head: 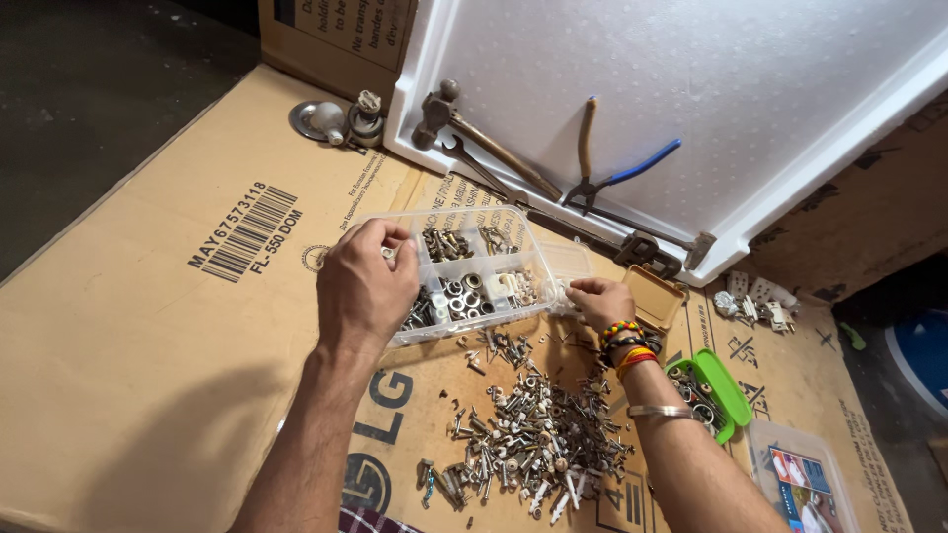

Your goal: The person sorts a large pile of mixed hardware, including screws, bolts, and washers, from a cardboard surface into a clear plastic compartment box. They pick up individual items by hand and place them into specific sections of the organizer.

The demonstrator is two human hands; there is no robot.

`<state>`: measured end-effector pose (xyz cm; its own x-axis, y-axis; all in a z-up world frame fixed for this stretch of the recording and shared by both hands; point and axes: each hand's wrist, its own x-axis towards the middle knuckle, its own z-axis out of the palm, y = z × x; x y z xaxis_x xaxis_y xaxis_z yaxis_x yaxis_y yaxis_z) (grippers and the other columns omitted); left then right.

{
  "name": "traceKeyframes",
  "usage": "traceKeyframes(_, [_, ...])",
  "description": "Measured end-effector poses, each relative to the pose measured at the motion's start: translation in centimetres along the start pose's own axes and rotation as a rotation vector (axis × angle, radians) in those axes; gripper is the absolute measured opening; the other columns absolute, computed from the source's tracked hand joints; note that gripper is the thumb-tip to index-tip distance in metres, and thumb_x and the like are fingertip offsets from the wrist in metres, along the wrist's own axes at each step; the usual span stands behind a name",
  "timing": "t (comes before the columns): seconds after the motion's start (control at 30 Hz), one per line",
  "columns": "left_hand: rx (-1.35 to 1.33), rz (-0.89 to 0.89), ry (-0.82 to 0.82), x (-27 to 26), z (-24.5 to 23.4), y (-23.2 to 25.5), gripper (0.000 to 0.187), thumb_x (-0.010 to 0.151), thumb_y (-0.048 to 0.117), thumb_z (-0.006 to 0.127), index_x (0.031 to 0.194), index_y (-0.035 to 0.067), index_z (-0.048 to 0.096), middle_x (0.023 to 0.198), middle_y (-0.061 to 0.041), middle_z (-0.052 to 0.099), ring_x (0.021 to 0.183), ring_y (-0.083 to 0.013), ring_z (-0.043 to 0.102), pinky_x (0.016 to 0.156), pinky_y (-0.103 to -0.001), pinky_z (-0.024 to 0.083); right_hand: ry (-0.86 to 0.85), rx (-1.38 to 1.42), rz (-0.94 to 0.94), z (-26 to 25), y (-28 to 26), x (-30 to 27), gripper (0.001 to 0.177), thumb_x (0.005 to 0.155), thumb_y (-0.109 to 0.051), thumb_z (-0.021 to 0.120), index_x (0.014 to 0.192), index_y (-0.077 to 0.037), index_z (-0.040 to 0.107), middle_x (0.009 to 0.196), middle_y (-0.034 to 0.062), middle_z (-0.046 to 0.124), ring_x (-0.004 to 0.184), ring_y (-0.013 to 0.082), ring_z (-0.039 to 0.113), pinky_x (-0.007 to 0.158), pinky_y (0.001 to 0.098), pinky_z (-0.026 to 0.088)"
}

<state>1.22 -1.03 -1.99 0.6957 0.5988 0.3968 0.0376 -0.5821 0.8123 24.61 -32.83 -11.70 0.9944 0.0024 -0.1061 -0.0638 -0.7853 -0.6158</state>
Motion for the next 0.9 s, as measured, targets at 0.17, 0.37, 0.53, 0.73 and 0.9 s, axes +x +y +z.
traceKeyframes(0.17, [0.008, 0.007, 0.018, -0.1, 0.2, 0.1, 0.011, 0.090, 0.017, 0.069, 0.090, 0.006, 0.072, 0.092, -0.011, 0.076, 0.071, -0.0243, 0.074, 0.066, -0.037, 0.059, 0.084, -0.145, -0.065, -0.5, -1.8, -1.8, 0.021, 0.091, -0.025, 0.074, 0.111, -0.017, 0.080, 0.102, 0.0038, 0.080, 0.077, 0.0145, 0.075, 0.069, 0.0310, 0.062])
traceKeyframes(0.37, [-0.018, -0.015, 0.015, -0.3, 0.1, 0.6, 0.011, 0.089, 0.018, 0.070, 0.091, 0.007, 0.072, 0.091, -0.012, 0.076, 0.071, -0.0246, 0.074, 0.064, -0.038, 0.058, 0.172, -0.514, -0.501, 1.7, -0.4, -2.9, 0.037, 0.096, -0.029, 0.061, 0.132, -0.018, 0.066, 0.144, 0.0069, 0.060, 0.124, 0.0257, 0.059, 0.098, 0.0414, 0.051])
traceKeyframes(0.53, [-0.004, 0.016, 0.031, -0.2, 0.1, 0.2, 0.010, 0.090, 0.017, 0.069, 0.090, 0.007, 0.072, 0.091, -0.011, 0.076, 0.072, -0.0254, 0.073, 0.066, -0.039, 0.058, 0.039, -0.791, -0.814, 2.5, 2.4, -2.9, 0.062, 0.098, -0.032, 0.043, 0.153, -0.005, 0.037, 0.167, 0.0160, 0.024, 0.152, 0.0386, 0.021, 0.124, 0.0486, 0.018])
traceKeyframes(0.73, [-0.003, -0.005, 0.006, -0.2, 0.3, 0.6, 0.010, 0.090, 0.017, 0.069, 0.090, 0.007, 0.073, 0.089, -0.012, 0.076, 0.071, -0.0256, 0.074, 0.066, -0.039, 0.058, 0.002, -0.804, -0.770, 2.2, 1.4, -4.2, 0.075, 0.094, -0.045, 0.046, 0.155, -0.003, 0.030, 0.167, 0.0173, 0.019, 0.152, 0.0399, 0.017, 0.125, 0.0474, 0.015])
traceKeyframes(0.9, [0.003, 0.006, 0.018, -0.4, 0.0, 0.4, 0.011, 0.089, 0.018, 0.070, 0.090, 0.007, 0.073, 0.089, -0.011, 0.076, 0.070, -0.0256, 0.073, 0.066, -0.039, 0.057, 0.084, -0.750, -0.772, 1.9, 1.5, -3.7, 0.091, 0.092, -0.057, 0.044, 0.158, 0.000, 0.020, 0.166, 0.0224, 0.016, 0.152, 0.0392, 0.014, 0.121, 0.0468, 0.012])
